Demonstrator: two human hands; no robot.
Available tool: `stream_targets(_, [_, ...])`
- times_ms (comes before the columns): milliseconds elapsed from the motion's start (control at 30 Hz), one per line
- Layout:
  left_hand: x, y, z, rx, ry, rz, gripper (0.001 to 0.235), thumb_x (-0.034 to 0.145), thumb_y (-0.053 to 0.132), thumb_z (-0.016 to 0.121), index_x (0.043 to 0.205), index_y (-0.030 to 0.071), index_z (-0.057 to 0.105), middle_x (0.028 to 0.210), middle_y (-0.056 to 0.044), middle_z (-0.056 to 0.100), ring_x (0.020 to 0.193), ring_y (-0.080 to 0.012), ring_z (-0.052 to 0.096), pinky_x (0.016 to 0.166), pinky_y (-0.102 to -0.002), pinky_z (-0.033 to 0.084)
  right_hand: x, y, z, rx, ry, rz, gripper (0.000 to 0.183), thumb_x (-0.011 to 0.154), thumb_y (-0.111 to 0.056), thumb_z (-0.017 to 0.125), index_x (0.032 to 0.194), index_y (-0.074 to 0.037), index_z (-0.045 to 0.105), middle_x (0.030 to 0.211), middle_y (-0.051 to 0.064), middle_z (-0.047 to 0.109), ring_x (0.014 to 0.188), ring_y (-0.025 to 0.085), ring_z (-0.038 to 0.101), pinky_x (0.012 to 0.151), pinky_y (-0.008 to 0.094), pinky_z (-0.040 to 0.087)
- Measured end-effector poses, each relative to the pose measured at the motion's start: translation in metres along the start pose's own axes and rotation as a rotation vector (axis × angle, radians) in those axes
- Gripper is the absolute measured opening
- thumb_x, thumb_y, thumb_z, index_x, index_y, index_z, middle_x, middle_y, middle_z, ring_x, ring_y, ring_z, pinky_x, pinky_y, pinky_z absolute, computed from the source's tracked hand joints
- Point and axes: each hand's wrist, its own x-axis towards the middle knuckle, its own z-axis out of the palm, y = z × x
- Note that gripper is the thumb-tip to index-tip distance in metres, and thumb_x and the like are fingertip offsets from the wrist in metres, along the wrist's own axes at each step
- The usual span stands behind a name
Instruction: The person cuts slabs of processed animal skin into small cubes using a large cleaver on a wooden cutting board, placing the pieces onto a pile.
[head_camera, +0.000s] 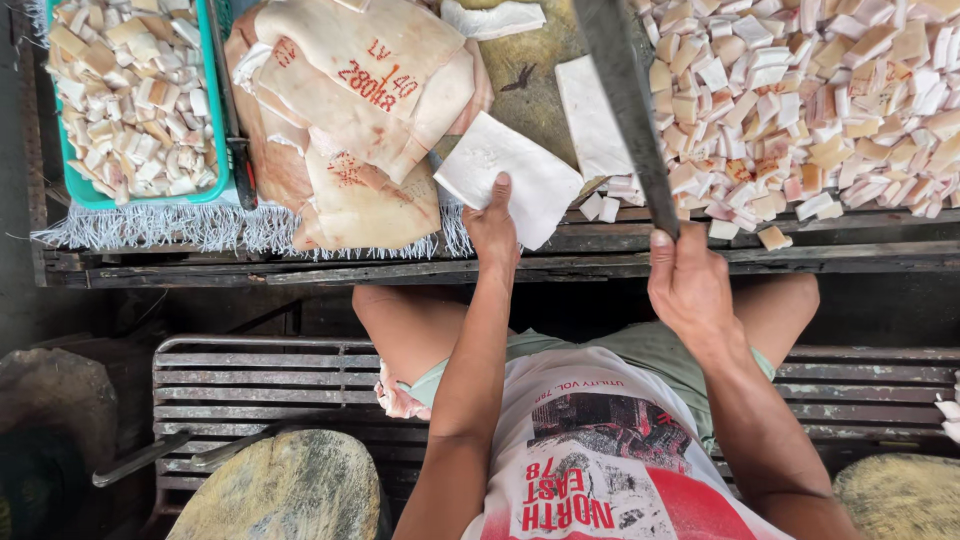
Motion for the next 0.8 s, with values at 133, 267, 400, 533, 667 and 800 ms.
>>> stream_targets(133, [-0.001,0.004,0.000,-0.046,-0.051,0.042,0.039,0.092,0.015,0.078,0.123,-0.006,0.067,0.115,-0.013,0.074,0.100,-0.0193,0.068,0.090,-0.033,0.056,-0.016,0.015,0.012,-0.031,0.060,0.045,0.035,0.110,-0.031,0.050,0.112,0.003,0.047,0.068,0.029,0.062,0.068,0.051,0.067,0.056,0.059,0.051])
stream_targets(267, [-0.009,0.018,-0.003,-0.095,-0.069,0.049,0.041,0.091,0.015,0.079,0.125,-0.005,0.066,0.119,-0.010,0.073,0.105,-0.0184,0.068,0.094,-0.032,0.055,-0.012,0.025,0.037,-0.315,-0.315,0.044,0.030,0.109,-0.028,0.048,0.109,0.001,0.048,0.070,0.029,0.065,0.071,0.052,0.068,0.064,0.061,0.053])
stream_targets(400, [0.008,0.068,-0.002,0.012,-0.171,0.078,0.045,0.091,0.013,0.080,0.128,-0.006,0.065,0.120,-0.013,0.071,0.104,-0.0197,0.068,0.094,-0.033,0.055,-0.015,0.021,0.007,-0.121,-0.290,0.164,0.028,0.105,-0.027,0.051,0.105,0.002,0.049,0.072,0.033,0.065,0.075,0.057,0.064,0.072,0.066,0.048])
stream_targets(533, [0.053,0.105,0.015,0.412,-0.351,-0.101,0.046,0.086,0.017,0.080,0.124,-0.004,0.065,0.113,-0.014,0.076,0.100,-0.0214,0.075,0.090,-0.033,0.062,-0.005,0.015,-0.002,-0.001,-0.200,0.186,0.028,0.106,-0.026,0.051,0.105,0.002,0.050,0.073,0.034,0.064,0.076,0.057,0.062,0.068,0.065,0.046])
stream_targets(667, [0.096,0.065,0.053,0.430,-0.439,-0.079,0.045,0.086,0.018,0.082,0.121,-0.008,0.069,0.107,-0.015,0.077,0.095,-0.0240,0.073,0.084,-0.034,0.061,0.013,0.007,0.021,0.142,-0.141,0.136,0.025,0.105,-0.023,0.054,0.101,0.002,0.051,0.071,0.029,0.064,0.070,0.050,0.066,0.062,0.056,0.049])
stream_targets(800, [0.106,0.035,0.053,0.599,-0.381,0.226,0.046,0.090,0.021,0.078,0.127,-0.004,0.067,0.111,-0.014,0.078,0.101,-0.0231,0.073,0.092,-0.033,0.057,0.044,-0.007,0.054,0.399,-0.192,0.235,0.026,0.108,-0.020,0.052,0.099,0.004,0.050,0.068,0.019,0.063,0.061,0.035,0.063,0.056,0.048,0.052])
